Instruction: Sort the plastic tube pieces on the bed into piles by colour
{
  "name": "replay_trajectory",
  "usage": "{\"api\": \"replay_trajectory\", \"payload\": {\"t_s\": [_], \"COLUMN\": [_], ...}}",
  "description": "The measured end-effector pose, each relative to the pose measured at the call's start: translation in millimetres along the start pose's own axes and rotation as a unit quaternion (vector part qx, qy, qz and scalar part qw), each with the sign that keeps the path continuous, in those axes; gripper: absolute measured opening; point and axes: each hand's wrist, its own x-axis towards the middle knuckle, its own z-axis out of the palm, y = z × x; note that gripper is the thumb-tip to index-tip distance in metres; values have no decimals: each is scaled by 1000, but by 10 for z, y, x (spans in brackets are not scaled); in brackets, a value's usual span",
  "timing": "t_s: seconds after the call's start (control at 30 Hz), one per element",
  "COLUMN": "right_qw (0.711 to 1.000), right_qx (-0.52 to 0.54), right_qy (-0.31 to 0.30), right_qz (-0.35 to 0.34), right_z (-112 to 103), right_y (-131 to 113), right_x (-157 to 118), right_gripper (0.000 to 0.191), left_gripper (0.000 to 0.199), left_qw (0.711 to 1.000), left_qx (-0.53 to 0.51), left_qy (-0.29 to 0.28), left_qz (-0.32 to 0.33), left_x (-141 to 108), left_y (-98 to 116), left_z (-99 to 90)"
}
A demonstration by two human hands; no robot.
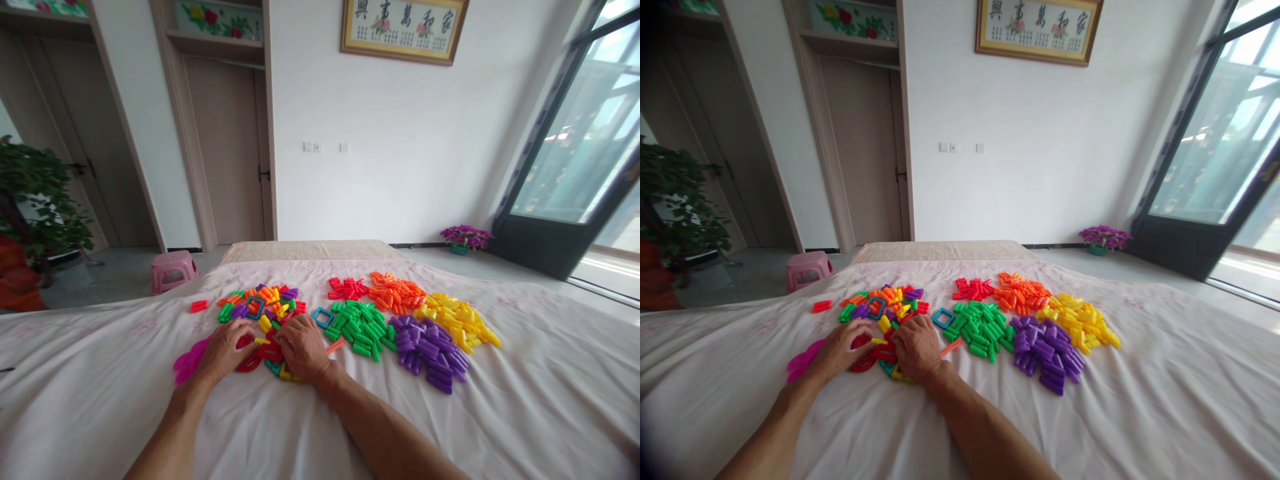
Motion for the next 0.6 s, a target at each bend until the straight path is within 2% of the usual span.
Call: {"api": "replay_trajectory", "payload": {"t_s": [0.23, 0.47, 0.6], "right_qw": [1000, 999, 999], "right_qx": [-12, -32, -40], "right_qy": [9, -20, -14], "right_qz": [8, 3, 6], "right_z": [2, -13, 4], "right_y": [-14, -10, 15], "right_x": [14, 34, 30], "right_gripper": [21, 21, 19], "left_gripper": [26, 31, 38], "left_qw": [996, 995, 990], "left_qx": [-57, -97, -139], "left_qy": [57, 36, 12], "left_qz": [-23, -2, 0], "left_x": [21, 41, 66], "left_y": [-105, 47, 110], "left_z": [45, 38, 61]}}
